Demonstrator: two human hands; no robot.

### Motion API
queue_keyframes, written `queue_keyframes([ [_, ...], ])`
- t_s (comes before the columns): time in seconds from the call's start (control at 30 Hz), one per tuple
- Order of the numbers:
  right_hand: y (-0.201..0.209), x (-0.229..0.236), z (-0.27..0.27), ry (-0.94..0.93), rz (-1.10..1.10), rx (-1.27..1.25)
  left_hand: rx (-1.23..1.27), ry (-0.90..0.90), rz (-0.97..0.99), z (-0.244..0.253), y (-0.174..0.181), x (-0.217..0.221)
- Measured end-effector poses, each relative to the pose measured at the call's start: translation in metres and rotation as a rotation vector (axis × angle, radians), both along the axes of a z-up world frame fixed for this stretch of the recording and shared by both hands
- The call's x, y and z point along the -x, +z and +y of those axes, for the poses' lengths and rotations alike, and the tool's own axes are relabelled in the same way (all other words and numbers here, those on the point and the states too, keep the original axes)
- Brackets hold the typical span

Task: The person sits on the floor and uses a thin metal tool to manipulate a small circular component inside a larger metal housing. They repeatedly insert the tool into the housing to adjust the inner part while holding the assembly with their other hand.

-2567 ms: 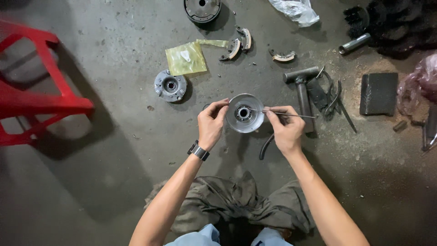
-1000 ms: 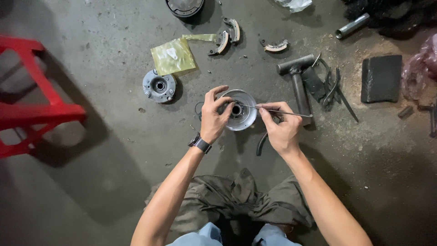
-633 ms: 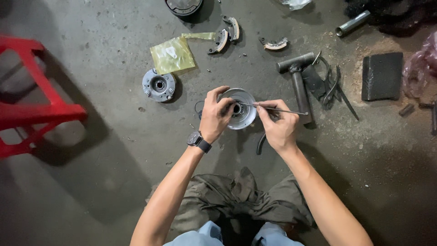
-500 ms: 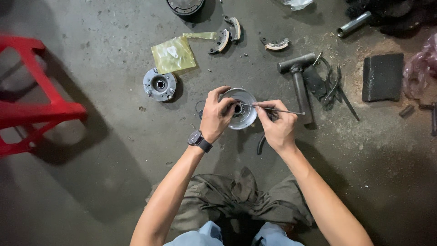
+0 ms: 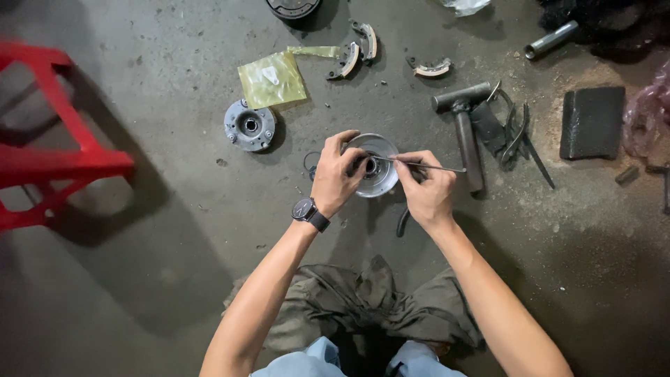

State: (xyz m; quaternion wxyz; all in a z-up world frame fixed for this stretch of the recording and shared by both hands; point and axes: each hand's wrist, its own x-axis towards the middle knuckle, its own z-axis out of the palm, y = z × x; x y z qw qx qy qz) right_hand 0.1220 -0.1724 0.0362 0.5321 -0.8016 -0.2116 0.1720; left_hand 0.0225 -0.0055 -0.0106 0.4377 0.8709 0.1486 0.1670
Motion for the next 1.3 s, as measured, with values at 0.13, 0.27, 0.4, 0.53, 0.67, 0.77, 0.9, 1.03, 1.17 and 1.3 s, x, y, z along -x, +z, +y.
queue_keyframes([
  [0.13, -0.001, -0.002, 0.002, -0.007, 0.01, 0.037, 0.193, 0.137, 0.09, -0.003, 0.006, -0.002],
  [0.27, -0.009, -0.003, 0.002, -0.012, 0.027, 0.009, 0.305, 0.278, 0.011, 0.002, -0.022, 0.0],
  [0.4, -0.015, -0.005, 0.003, -0.021, 0.08, -0.022, 0.622, 0.167, 0.268, 0.009, -0.047, 0.005],
  [0.53, -0.018, -0.009, 0.006, -0.004, 0.114, -0.023, 0.76, 0.108, 0.26, 0.009, -0.057, 0.005],
  [0.67, -0.019, -0.011, 0.007, 0.001, 0.139, -0.02, 0.847, 0.088, 0.26, 0.009, -0.055, 0.004],
  [0.77, -0.017, -0.012, 0.009, 0.004, 0.152, -0.023, 0.822, 0.07, 0.233, 0.01, -0.051, 0.003],
  [0.9, -0.011, -0.015, 0.012, 0.047, 0.108, 0.015, 0.783, 0.063, 0.2, 0.011, -0.039, -0.001],
  [1.03, -0.009, -0.015, 0.014, 0.067, 0.092, 0.024, 0.809, 0.029, 0.15, 0.018, -0.051, -0.003],
  [1.17, -0.01, -0.019, 0.016, 0.073, 0.086, 0.03, 0.847, -0.055, 0.205, 0.027, -0.056, -0.006],
  [1.3, -0.017, -0.027, 0.009, 0.053, 0.164, 0.011, 0.82, -0.015, 0.293, 0.023, -0.052, -0.009],
])
